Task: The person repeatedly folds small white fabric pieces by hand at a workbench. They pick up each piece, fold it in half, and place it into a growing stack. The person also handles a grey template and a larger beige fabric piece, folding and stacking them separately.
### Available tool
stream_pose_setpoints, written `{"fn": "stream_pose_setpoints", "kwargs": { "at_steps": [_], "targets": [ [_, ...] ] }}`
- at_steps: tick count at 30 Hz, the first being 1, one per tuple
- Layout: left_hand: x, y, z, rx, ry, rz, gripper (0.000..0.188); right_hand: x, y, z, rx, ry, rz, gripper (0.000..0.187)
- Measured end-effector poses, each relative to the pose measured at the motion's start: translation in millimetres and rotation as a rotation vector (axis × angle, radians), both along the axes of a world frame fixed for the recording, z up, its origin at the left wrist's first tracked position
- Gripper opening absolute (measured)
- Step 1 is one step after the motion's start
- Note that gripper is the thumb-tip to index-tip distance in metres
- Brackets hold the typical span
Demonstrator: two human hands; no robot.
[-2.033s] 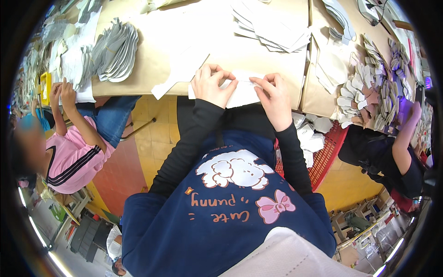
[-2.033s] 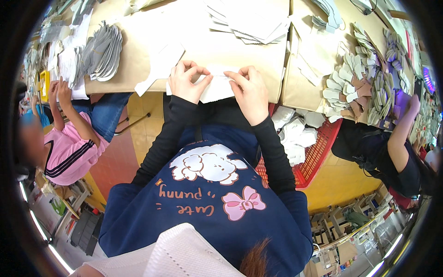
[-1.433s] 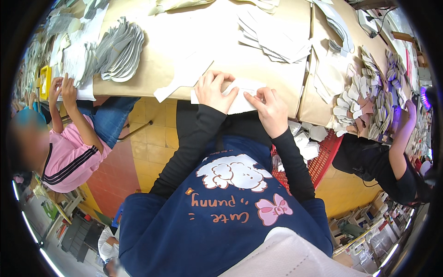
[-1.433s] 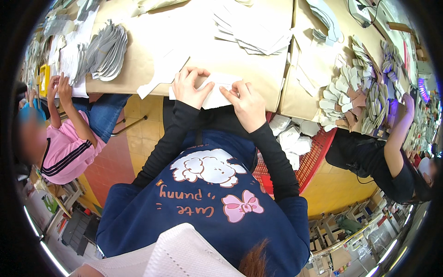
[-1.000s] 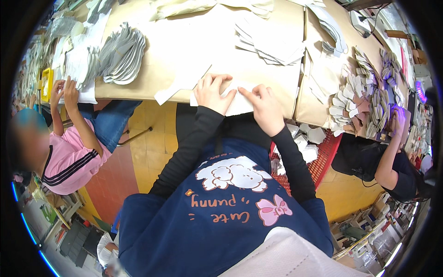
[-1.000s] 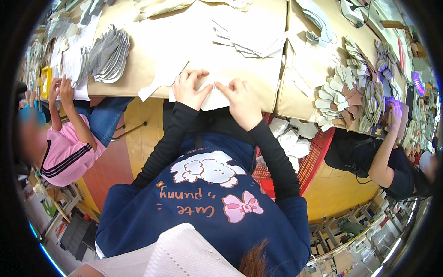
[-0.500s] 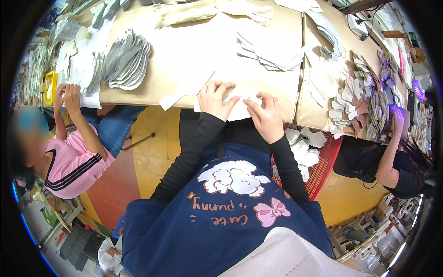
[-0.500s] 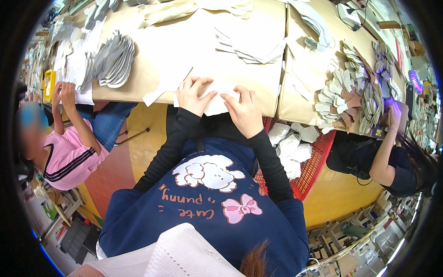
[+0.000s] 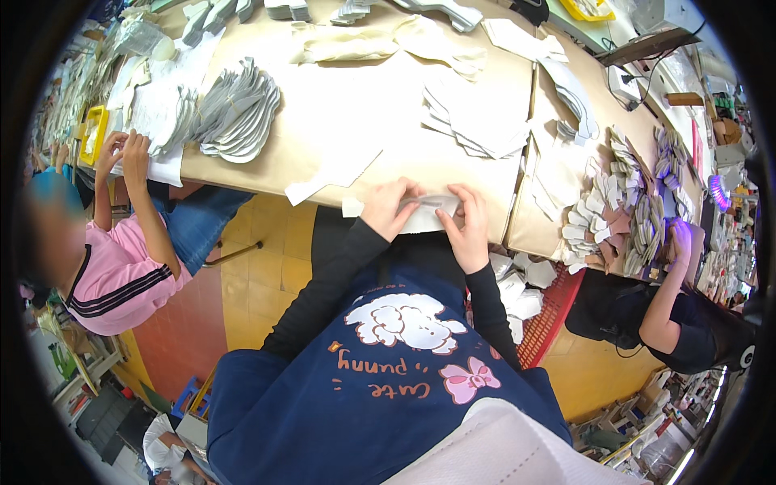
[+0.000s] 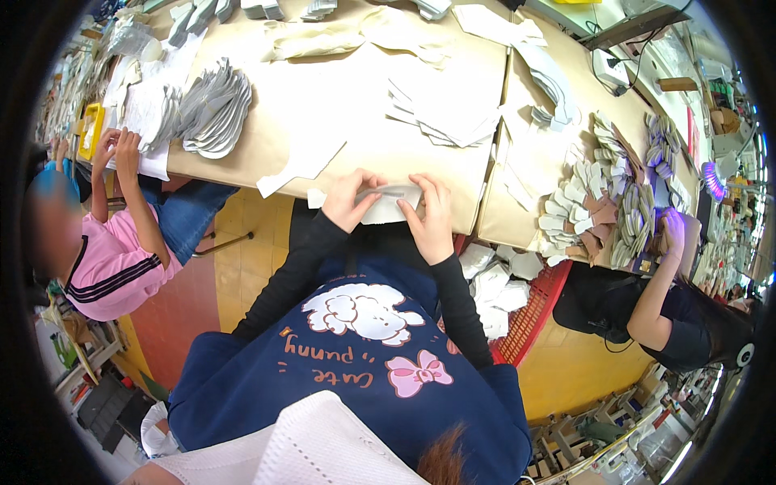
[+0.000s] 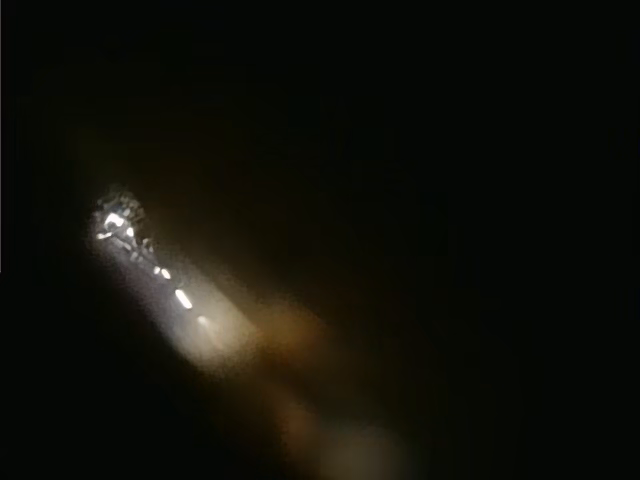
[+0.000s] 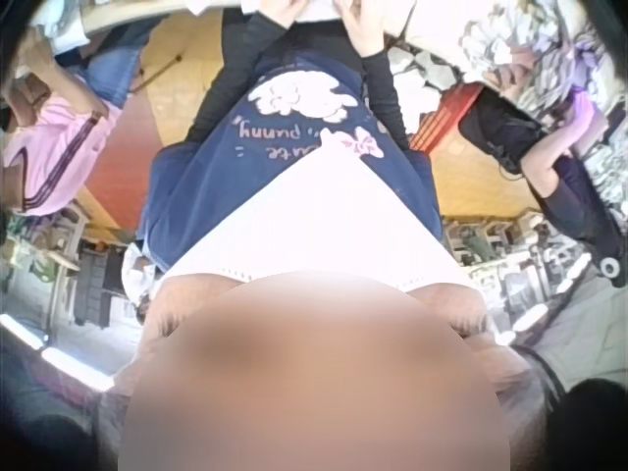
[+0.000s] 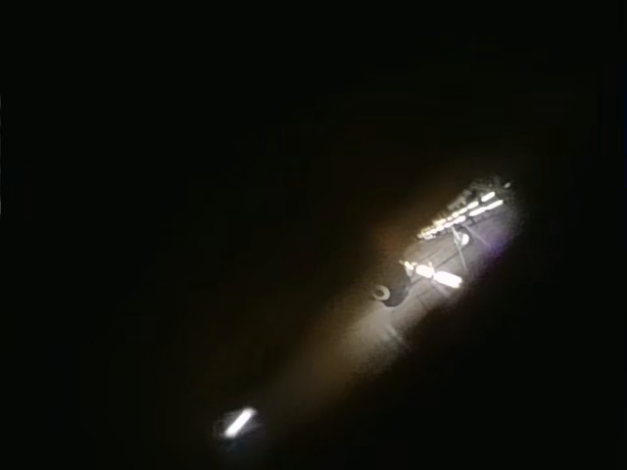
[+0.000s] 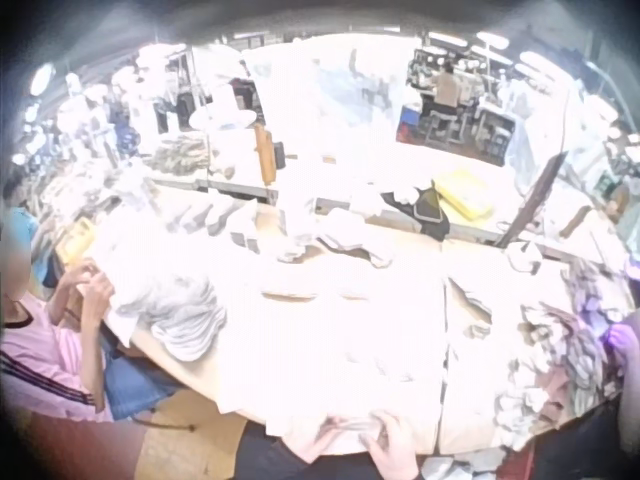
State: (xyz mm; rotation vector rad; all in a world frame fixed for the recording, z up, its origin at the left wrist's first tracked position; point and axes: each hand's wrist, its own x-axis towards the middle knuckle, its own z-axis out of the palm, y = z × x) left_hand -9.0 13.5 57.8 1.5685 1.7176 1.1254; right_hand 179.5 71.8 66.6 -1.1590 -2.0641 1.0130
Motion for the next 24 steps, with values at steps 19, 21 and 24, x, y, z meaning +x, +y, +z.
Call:
{"fn": "stream_pose_setpoints", "kwargs": {
  "at_steps": [19, 21, 24],
  "targets": [
    [-53, -80, 279, 1.452, -0.479, -0.588, 0.005, -32, 83, 45, 0.19, 0.228, -0.414, 0.04],
    [-52, -83, 287, 1.412, -0.464, -0.695, 0.013, -56, 64, 34, 0.1, 0.234, -0.138, 0.04],
    [-55, -97, 279, 1.622, -0.353, -0.654, 0.022, -95, 48, 16, 0.137, 0.088, 0.058, 0.038]
  ]
}}
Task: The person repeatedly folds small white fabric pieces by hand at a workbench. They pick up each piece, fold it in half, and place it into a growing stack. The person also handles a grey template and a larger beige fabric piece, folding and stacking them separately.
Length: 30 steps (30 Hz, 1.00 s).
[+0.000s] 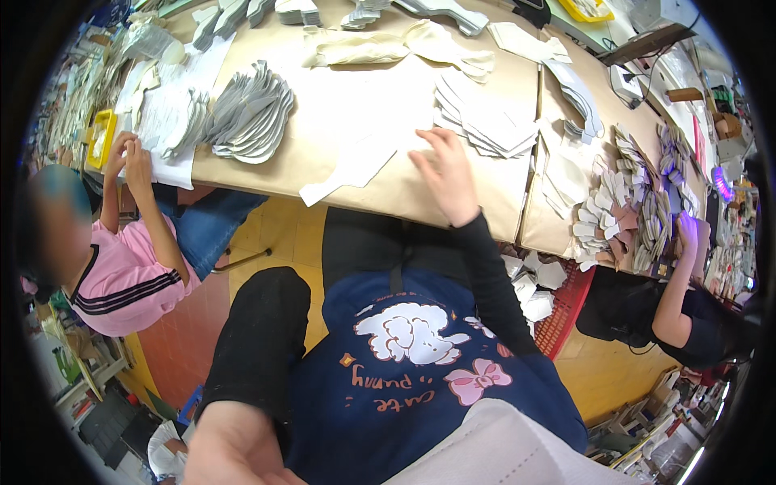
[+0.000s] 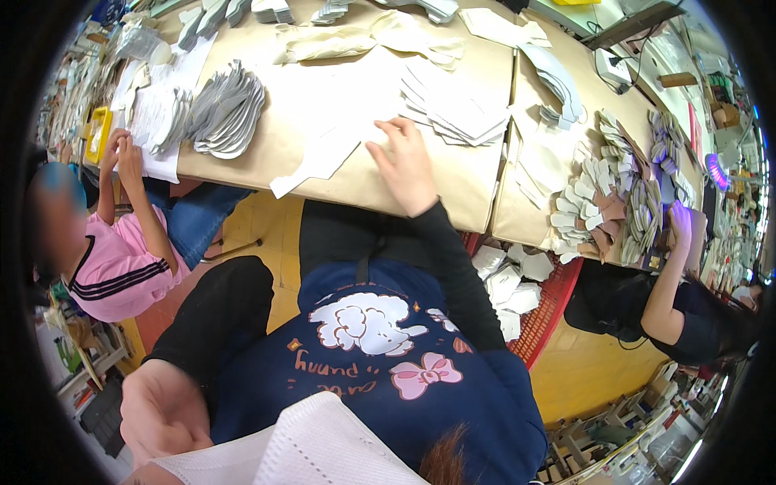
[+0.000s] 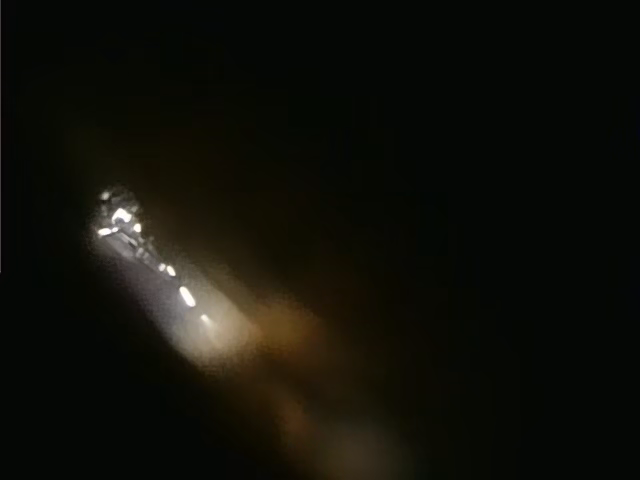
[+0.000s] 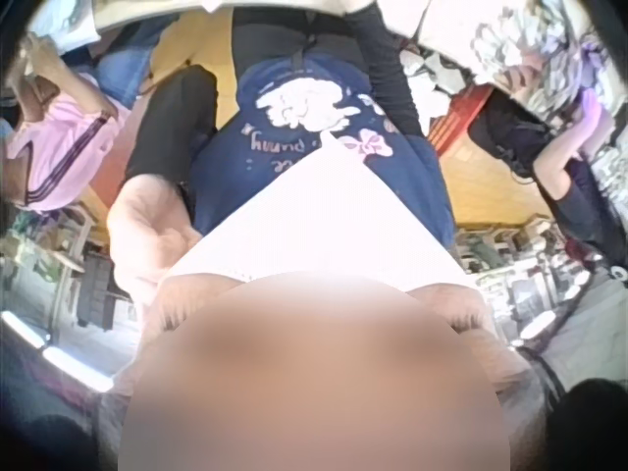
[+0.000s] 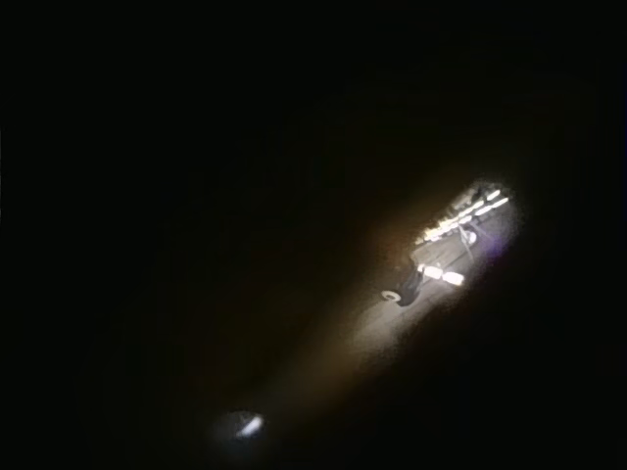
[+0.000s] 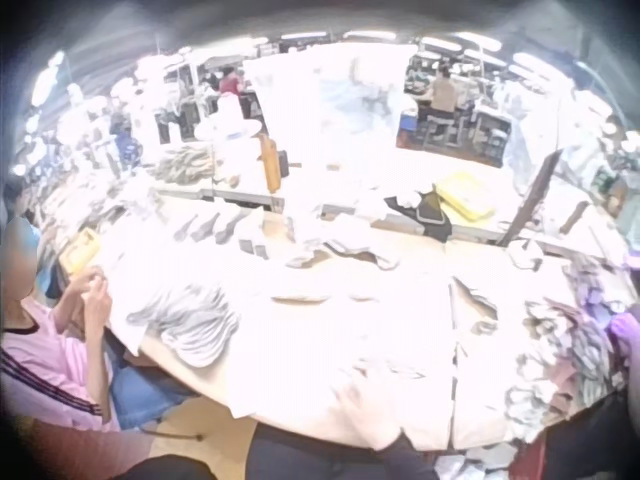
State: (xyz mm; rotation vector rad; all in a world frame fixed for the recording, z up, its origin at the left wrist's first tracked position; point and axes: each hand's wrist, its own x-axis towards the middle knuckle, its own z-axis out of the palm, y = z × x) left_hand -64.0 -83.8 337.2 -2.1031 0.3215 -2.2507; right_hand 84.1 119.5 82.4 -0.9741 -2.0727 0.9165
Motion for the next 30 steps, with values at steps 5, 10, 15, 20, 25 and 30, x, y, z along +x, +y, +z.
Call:
{"fn": "stream_pose_setpoints", "kwargs": {
  "at_steps": [5, 10, 15, 20, 25, 30],
  "targets": [
    [-14, -41, 7, -0.332, 0.198, 0.896, 0.027, -50, -6, -21, 0.09, -0.216, -0.053, 0.032],
    [-11, -46, 0, -0.336, 0.121, 0.622, 0.028, -46, -1, -15, -0.495, 0.119, 0.055, 0.02],
    [-12, -37, -4, -0.339, 0.11, 0.595, 0.027, 3, -17, 11, -0.883, 0.566, 0.004, 0.016],
    [-10, -15, 0, -0.335, 0.079, 0.439, 0.027, 45, -32, 36, -0.91, 0.67, -0.107, 0.018],
    [18, 14, -18, -0.282, -0.152, -0.18, 0.013, 57, -42, 47, -0.83, 0.772, -0.144, 0.015],
    [25, 71, -117, -1.342, -0.401, -0.217, 0.036, 54, -52, 48, -0.353, 0.785, -0.189, 0.017]
  ]
}}
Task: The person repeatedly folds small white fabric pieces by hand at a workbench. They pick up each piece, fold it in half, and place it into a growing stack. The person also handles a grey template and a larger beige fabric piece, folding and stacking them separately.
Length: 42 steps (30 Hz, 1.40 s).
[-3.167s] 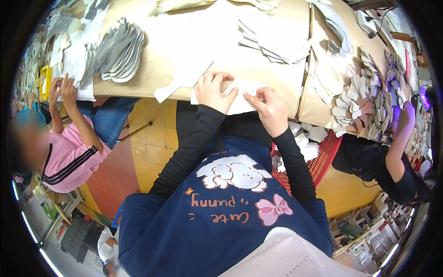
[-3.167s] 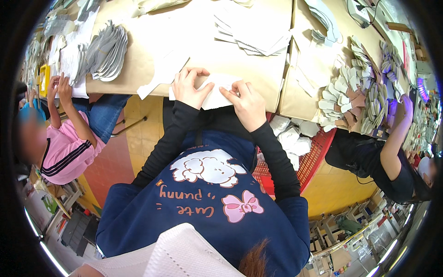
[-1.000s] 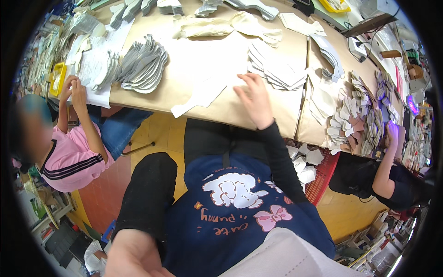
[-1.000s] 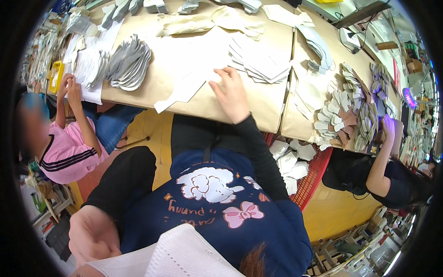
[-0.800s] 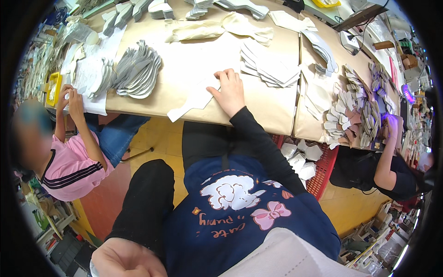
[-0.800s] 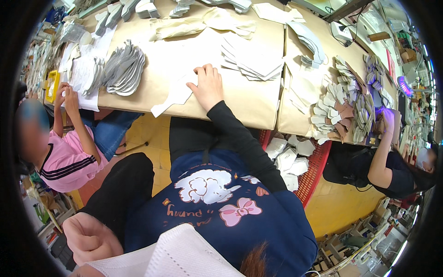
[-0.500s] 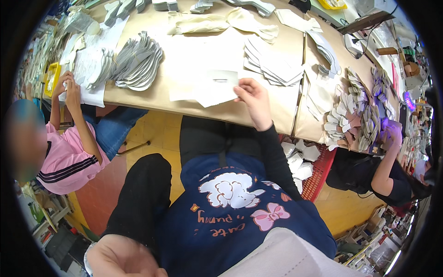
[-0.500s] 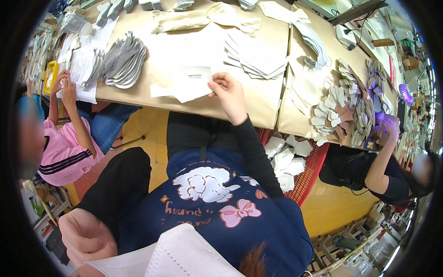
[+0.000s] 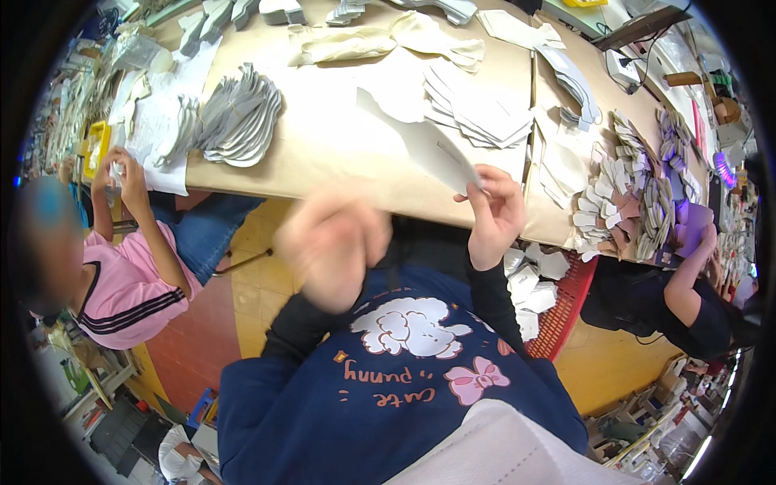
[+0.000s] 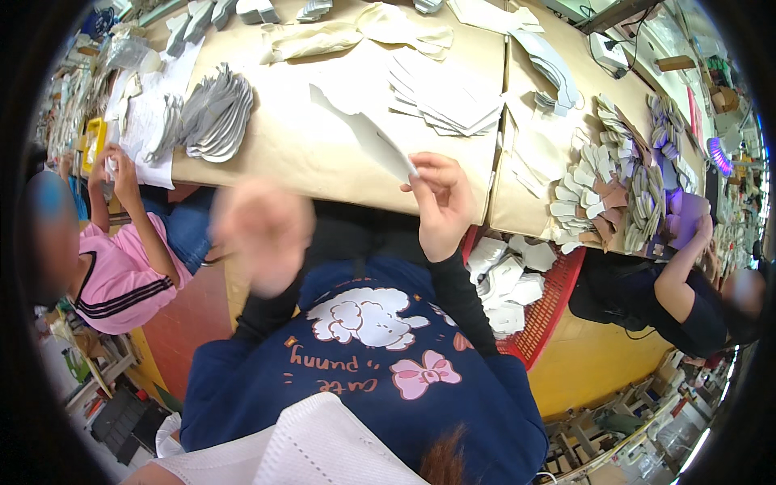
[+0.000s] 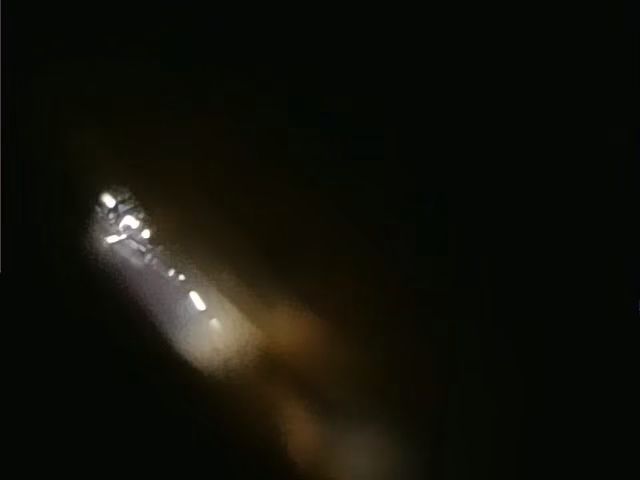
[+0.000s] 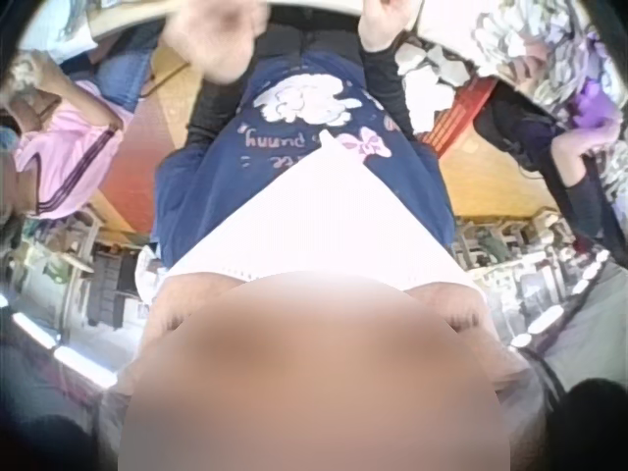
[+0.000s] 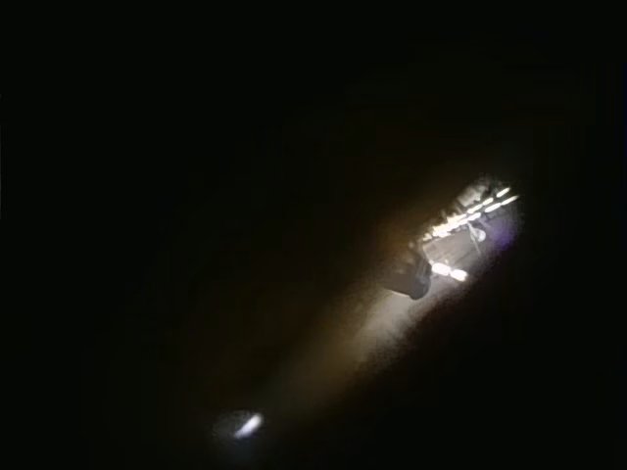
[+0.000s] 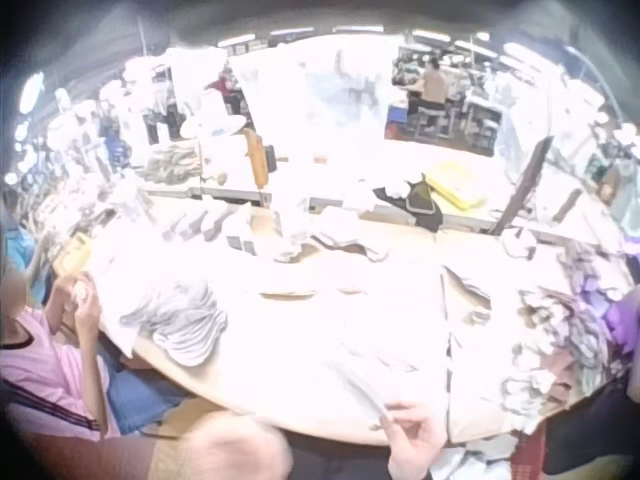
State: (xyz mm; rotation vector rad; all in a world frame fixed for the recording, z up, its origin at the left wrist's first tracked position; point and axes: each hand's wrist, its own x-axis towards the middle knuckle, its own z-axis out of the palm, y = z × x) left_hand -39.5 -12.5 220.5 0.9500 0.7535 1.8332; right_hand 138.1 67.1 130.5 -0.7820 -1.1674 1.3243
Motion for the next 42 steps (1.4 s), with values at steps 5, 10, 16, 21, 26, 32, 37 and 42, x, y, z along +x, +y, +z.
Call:
{"fn": "stream_pose_setpoints", "kwargs": {
  "at_steps": [5, 10, 16, 21, 26, 32, 37, 42],
  "targets": [
    [29, 9, -69, -0.453, -0.003, -0.148, 0.043, 1, 9, -4, 0.774, -0.456, 0.032, 0.021],
    [15, 3, -82, -0.539, 0.099, -0.118, 0.027, 5, 9, 5, 0.674, -0.564, 0.177, 0.023],
    [15, 1, -82, -0.48, 0.637, -0.033, 0.016, 4, 7, 6, 0.575, -0.646, 0.241, 0.028],
    [18, 3, -82, -0.386, 0.931, 0.098, 0.011, -2, 3, -2, 0.391, -0.553, 0.252, 0.021],
    [21, 4, -92, -0.334, 1.007, 0.15, 0.009, -5, 2, -6, 0.47, -0.57, 0.202, 0.016],
    [27, 2, -93, -0.406, 0.967, 0.169, 0.005, -8, 1, -11, 0.547, -0.681, 0.147, 0.016],
    [27, 3, -92, -0.47, 0.916, 0.239, 0.015, -10, 3, -11, 0.521, -0.609, 0.203, 0.014],
    [30, 3, -97, -0.453, 1.009, 0.271, 0.015, -9, 5, -12, 0.573, -0.684, 0.204, 0.013]
  ]
}}
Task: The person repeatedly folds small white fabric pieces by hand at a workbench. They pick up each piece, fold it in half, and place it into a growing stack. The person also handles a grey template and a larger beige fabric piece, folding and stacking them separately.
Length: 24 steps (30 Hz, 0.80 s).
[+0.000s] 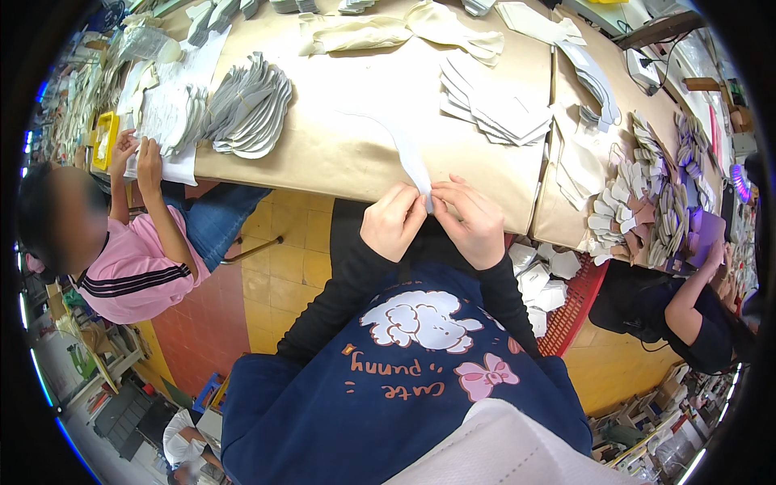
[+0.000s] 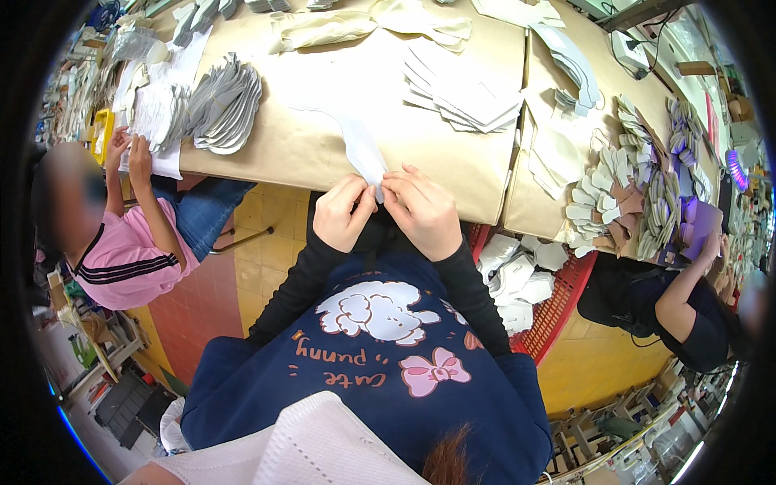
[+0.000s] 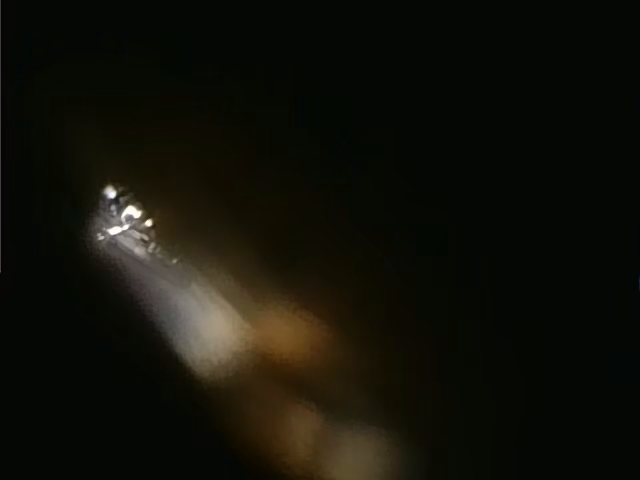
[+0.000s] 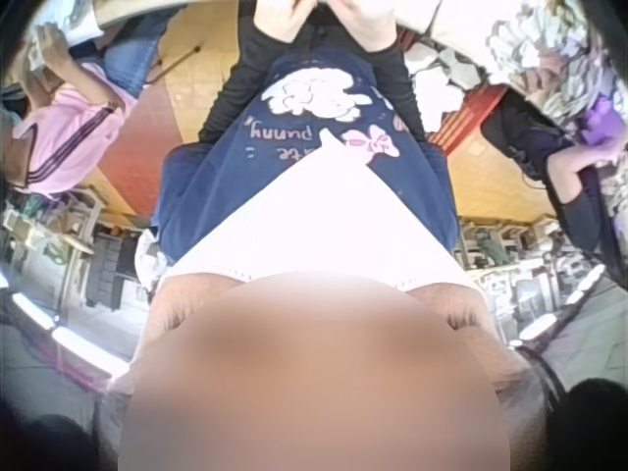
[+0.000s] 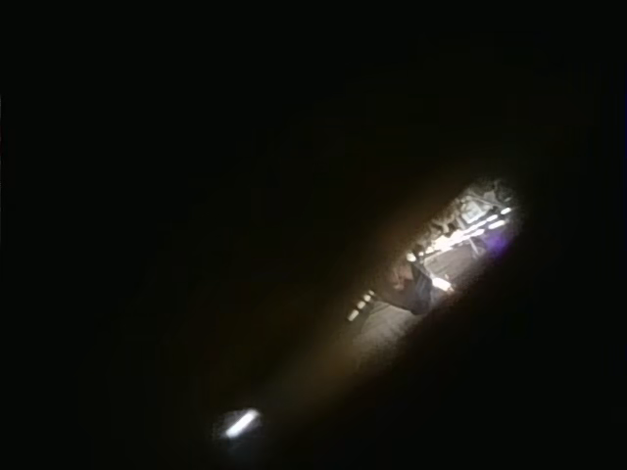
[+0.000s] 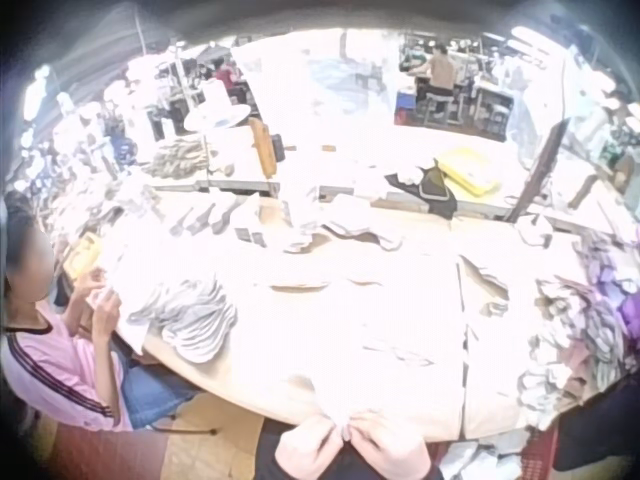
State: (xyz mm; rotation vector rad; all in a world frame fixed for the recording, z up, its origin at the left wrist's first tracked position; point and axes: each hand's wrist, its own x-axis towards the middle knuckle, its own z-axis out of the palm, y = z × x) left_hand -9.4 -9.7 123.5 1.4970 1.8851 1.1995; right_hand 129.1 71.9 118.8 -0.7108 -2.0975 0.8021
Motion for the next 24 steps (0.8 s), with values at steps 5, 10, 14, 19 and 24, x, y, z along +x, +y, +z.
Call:
{"fn": "stream_pose_setpoints", "kwargs": {
  "at_steps": [5, 10, 14, 19, 24],
  "targets": [
    [1, -2, 1, -0.093, -0.195, 0.002, 0.011, 0, -5, -3, -0.012, -0.028, -0.018, 0.011],
    [-5, -1, 5, -0.222, -0.386, 0.001, 0.016, 2, -7, -1, -0.294, 0.014, -0.045, 0.008],
    [-9, -2, 6, -0.195, -0.475, 0.034, 0.017, 9, -2, 9, -0.43, 0.026, 0.025, 0.01],
    [-6, -2, 3, -0.057, -0.16, 0.007, 0.012, 9, -4, 17, -0.516, -0.027, 0.086, 0.011],
    [-2, -3, 3, -0.011, -0.091, 0.004, 0.007, 11, -4, 20, -0.504, -0.05, 0.085, 0.012]
  ]
}}
